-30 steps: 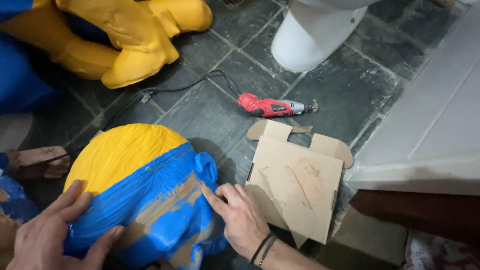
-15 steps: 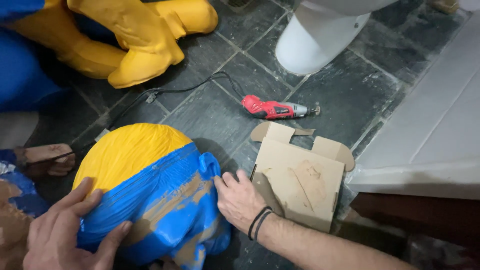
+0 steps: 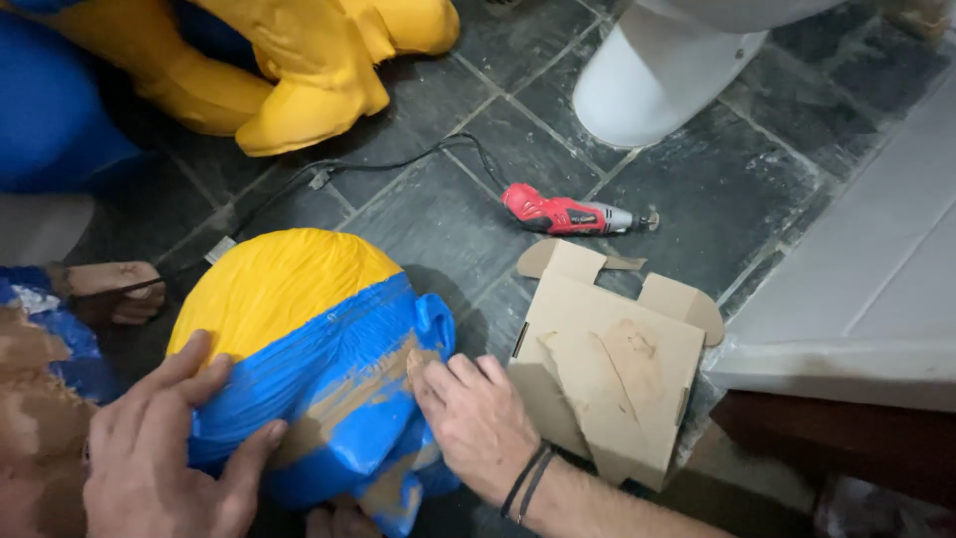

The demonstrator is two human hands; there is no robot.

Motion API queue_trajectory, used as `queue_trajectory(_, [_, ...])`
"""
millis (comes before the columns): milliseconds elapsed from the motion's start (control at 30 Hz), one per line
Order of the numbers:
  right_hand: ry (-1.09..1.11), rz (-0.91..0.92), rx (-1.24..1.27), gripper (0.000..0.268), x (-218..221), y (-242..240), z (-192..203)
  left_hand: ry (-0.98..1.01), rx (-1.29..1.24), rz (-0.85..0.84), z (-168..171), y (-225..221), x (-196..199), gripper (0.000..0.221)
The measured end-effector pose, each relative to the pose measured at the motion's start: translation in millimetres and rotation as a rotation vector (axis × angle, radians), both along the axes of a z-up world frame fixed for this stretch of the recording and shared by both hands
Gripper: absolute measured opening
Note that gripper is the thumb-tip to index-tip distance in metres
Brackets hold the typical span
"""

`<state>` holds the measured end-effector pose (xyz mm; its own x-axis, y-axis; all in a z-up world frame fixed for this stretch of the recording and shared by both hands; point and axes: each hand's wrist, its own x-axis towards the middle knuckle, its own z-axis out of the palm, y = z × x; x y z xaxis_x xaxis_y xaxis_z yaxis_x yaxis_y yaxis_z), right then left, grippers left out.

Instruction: Sanding and finishing a blue mask prop using a rotary tool and sandpaper on a bathroom floor.

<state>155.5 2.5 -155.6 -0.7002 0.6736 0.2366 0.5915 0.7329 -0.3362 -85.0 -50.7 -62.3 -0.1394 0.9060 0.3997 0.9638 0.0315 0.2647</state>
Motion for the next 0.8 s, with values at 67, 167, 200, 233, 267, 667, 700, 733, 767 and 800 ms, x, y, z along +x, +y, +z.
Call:
queue_trajectory(67, [0.033, 0.019, -0.004, 0.042, -1.3, -6.1, 9.1, 0.009, 0.011, -0.007, -0.8, 1.9, -2.4, 0.064])
queue_trajectory(167, [0.16, 0.104, -0.041, 0.05, 2.6, -9.3, 25.9, 0.001, 0.023, -0.023, -4.0, 0.6, -4.0, 0.065])
queue_trajectory(200, [0.256, 0.167, -0.071, 0.052, 4.1, -9.8, 32.2, -0.012, 0.027, -0.035, -4.8, -0.4, -4.8, 0.065])
queue_trajectory(233, [0.254, 0.17, -0.075, 0.052, 6.4, -13.5, 27.6, -0.015, 0.023, -0.032, -4.9, -1.0, -4.7, 0.065])
queue_trajectory(267, [0.291, 0.112, -0.105, 0.054, 7.6, -15.6, 22.6, -0.033, 0.017, -0.022, -5.2, -0.5, -5.5, 0.063])
queue_trajectory(667, [0.221, -0.045, -0.212, 0.049, -1.6, -15.4, 15.4, -0.033, 0.004, -0.06, -2.9, -1.5, -4.4, 0.065])
queue_trajectory(700, [0.226, -0.005, -0.223, 0.053, -2.1, -15.0, 20.5, -0.02, 0.006, -0.049, -2.7, -2.1, -4.3, 0.065])
queue_trajectory(733, [0.225, -0.003, -0.222, 0.053, -1.0, -16.5, 19.9, -0.021, 0.007, -0.048, -2.7, -2.1, -3.9, 0.065])
queue_trajectory(767, [0.327, 0.044, -0.256, 0.053, 0.3, -17.9, 19.3, -0.05, 0.014, -0.056, -2.7, -2.0, -3.4, 0.064])
queue_trajectory(800, [0.43, 0.092, -0.288, 0.054, 0.8, -18.4, 18.6, -0.078, 0.024, -0.064, -2.7, -1.3, -3.5, 0.064])
